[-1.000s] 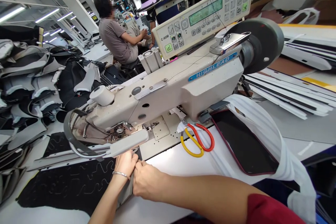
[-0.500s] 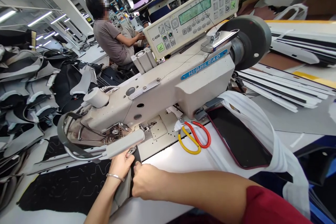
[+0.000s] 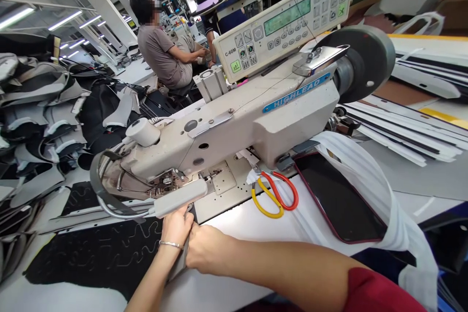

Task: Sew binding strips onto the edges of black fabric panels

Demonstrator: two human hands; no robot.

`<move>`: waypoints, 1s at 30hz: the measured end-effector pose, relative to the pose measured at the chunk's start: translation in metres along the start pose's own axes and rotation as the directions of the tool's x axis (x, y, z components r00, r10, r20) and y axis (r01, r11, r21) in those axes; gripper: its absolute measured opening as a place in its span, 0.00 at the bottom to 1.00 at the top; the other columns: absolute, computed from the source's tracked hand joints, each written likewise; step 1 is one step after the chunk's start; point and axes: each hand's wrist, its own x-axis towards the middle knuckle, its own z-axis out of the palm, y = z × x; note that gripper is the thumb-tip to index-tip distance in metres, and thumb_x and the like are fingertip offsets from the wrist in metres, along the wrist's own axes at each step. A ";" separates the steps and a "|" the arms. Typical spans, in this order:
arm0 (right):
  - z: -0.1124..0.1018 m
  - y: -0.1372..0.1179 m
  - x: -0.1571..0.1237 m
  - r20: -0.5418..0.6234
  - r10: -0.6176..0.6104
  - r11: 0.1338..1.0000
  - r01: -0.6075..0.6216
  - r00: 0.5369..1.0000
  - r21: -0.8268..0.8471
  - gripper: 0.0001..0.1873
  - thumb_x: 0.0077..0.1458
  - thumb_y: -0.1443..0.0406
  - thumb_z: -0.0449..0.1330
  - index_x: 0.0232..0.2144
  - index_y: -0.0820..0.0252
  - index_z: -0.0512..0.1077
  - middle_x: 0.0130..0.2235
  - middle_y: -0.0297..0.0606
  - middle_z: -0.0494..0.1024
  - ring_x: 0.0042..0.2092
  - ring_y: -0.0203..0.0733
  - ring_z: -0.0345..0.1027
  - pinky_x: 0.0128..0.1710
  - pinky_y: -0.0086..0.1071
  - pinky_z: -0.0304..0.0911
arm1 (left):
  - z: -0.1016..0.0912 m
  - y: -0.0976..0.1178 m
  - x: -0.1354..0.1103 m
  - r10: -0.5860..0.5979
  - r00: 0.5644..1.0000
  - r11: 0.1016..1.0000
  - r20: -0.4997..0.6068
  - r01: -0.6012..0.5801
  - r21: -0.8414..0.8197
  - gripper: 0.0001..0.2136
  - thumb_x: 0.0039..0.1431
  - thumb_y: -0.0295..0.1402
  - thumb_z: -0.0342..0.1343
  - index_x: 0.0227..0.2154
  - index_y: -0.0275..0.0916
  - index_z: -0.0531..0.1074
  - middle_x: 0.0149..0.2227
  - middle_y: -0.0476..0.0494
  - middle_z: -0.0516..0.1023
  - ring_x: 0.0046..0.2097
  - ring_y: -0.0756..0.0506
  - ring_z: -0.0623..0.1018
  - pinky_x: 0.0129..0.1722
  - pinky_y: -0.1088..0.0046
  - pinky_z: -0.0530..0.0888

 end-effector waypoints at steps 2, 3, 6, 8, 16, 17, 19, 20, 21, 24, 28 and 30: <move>0.003 0.000 -0.001 0.006 0.005 1.000 -0.005 1.000 0.013 0.02 0.42 0.72 0.57 0.21 0.65 0.70 0.29 0.47 0.73 0.35 0.47 0.64 0.21 0.31 0.56 | 0.000 0.001 0.000 0.014 0.999 0.999 0.037 -0.015 0.049 0.17 0.48 0.25 0.44 0.39 0.36 0.73 0.29 0.42 0.75 0.37 0.43 0.73 0.44 0.68 0.67; 0.004 -0.001 -0.001 0.007 0.007 1.000 -0.007 1.000 0.017 0.02 0.42 0.72 0.57 0.21 0.64 0.70 0.28 0.46 0.73 0.35 0.47 0.64 0.21 0.31 0.56 | 0.000 0.001 0.000 0.026 0.999 0.997 0.037 -0.029 0.065 0.17 0.49 0.25 0.44 0.39 0.36 0.73 0.29 0.43 0.75 0.37 0.43 0.73 0.43 0.68 0.67; 0.006 -0.001 -0.001 -0.001 0.009 1.000 -0.009 1.000 0.017 0.01 0.41 0.72 0.58 0.21 0.65 0.70 0.29 0.47 0.73 0.36 0.48 0.64 0.21 0.31 0.58 | 0.001 0.000 -0.001 0.080 0.996 0.991 0.025 -0.082 0.104 0.17 0.49 0.24 0.43 0.39 0.38 0.73 0.29 0.43 0.75 0.35 0.44 0.73 0.42 0.69 0.68; 0.007 -0.001 -0.001 -0.016 0.012 1.000 -0.011 1.000 0.014 0.01 0.41 0.71 0.58 0.21 0.65 0.71 0.31 0.48 0.73 0.37 0.48 0.64 0.22 0.32 0.59 | 0.002 -0.001 -0.001 0.092 0.995 0.987 0.034 -0.096 0.125 0.18 0.49 0.24 0.42 0.40 0.38 0.72 0.31 0.43 0.76 0.36 0.44 0.74 0.42 0.69 0.68; 0.005 -0.002 -0.001 0.001 0.016 0.999 -0.016 1.000 0.050 0.01 0.40 0.71 0.60 0.21 0.64 0.71 0.29 0.43 0.74 0.37 0.47 0.64 0.23 0.32 0.60 | 0.005 0.000 -0.003 0.070 0.992 0.982 0.104 -0.087 0.170 0.19 0.52 0.25 0.39 0.43 0.33 0.70 0.36 0.38 0.75 0.41 0.43 0.73 0.48 0.68 0.65; 0.006 -0.002 -0.001 -0.009 0.015 0.999 -0.015 1.000 0.052 0.01 0.40 0.71 0.60 0.21 0.63 0.71 0.29 0.42 0.74 0.37 0.47 0.64 0.24 0.32 0.60 | 0.005 0.000 -0.003 0.061 0.992 0.982 0.108 -0.079 0.170 0.19 0.53 0.25 0.39 0.44 0.33 0.70 0.37 0.38 0.75 0.42 0.43 0.72 0.49 0.68 0.64; 0.009 -0.003 -0.002 -0.035 0.006 0.999 -0.005 0.999 0.049 0.01 0.40 0.71 0.60 0.20 0.63 0.71 0.28 0.42 0.74 0.37 0.47 0.64 0.25 0.33 0.60 | 0.007 0.000 -0.003 0.049 0.994 0.986 0.100 -0.064 0.156 0.19 0.53 0.26 0.39 0.44 0.35 0.70 0.39 0.38 0.75 0.44 0.43 0.71 0.49 0.68 0.63; 0.012 -0.004 -0.002 -0.049 0.004 0.999 -0.002 0.999 0.044 0.01 0.40 0.71 0.61 0.20 0.63 0.71 0.27 0.42 0.74 0.37 0.48 0.64 0.25 0.33 0.60 | 0.008 0.000 -0.003 0.046 0.994 0.988 0.098 -0.060 0.141 0.18 0.53 0.26 0.39 0.44 0.36 0.70 0.41 0.39 0.74 0.45 0.43 0.70 0.50 0.69 0.63; 0.014 -0.004 -0.002 -0.058 0.002 0.999 0.000 0.998 0.039 0.01 0.39 0.70 0.61 0.20 0.63 0.71 0.27 0.42 0.74 0.37 0.48 0.64 0.25 0.33 0.60 | 0.009 0.000 -0.003 0.043 0.994 0.991 0.100 -0.055 0.123 0.18 0.53 0.26 0.39 0.43 0.37 0.70 0.42 0.40 0.74 0.46 0.43 0.70 0.50 0.69 0.63; 0.020 -0.004 -0.001 -0.070 -0.001 1.000 0.003 0.998 0.026 0.02 0.39 0.70 0.61 0.18 0.61 0.71 0.27 0.43 0.74 0.37 0.47 0.65 0.25 0.32 0.60 | 0.009 -0.001 -0.001 0.019 0.990 0.997 0.141 -0.028 0.068 0.18 0.53 0.26 0.39 0.43 0.37 0.70 0.43 0.40 0.73 0.48 0.44 0.69 0.50 0.71 0.62; 0.016 -0.002 0.000 -0.059 -0.009 1.000 0.008 0.998 -0.009 0.01 0.40 0.69 0.60 0.20 0.62 0.71 0.30 0.44 0.74 0.39 0.47 0.64 0.26 0.32 0.61 | 0.002 -0.002 0.002 0.013 0.983 0.999 0.184 -0.018 0.027 0.18 0.52 0.25 0.39 0.42 0.37 0.70 0.38 0.40 0.75 0.45 0.44 0.71 0.50 0.70 0.62; 0.011 -0.002 0.001 -0.048 0.007 0.999 -0.009 0.999 -0.030 0.02 0.40 0.70 0.60 0.23 0.64 0.72 0.31 0.46 0.74 0.40 0.49 0.64 0.28 0.33 0.62 | -0.002 -0.002 0.003 -0.004 0.983 1.000 0.183 0.004 -0.002 0.18 0.51 0.25 0.40 0.42 0.39 0.70 0.38 0.42 0.75 0.45 0.45 0.72 0.48 0.70 0.64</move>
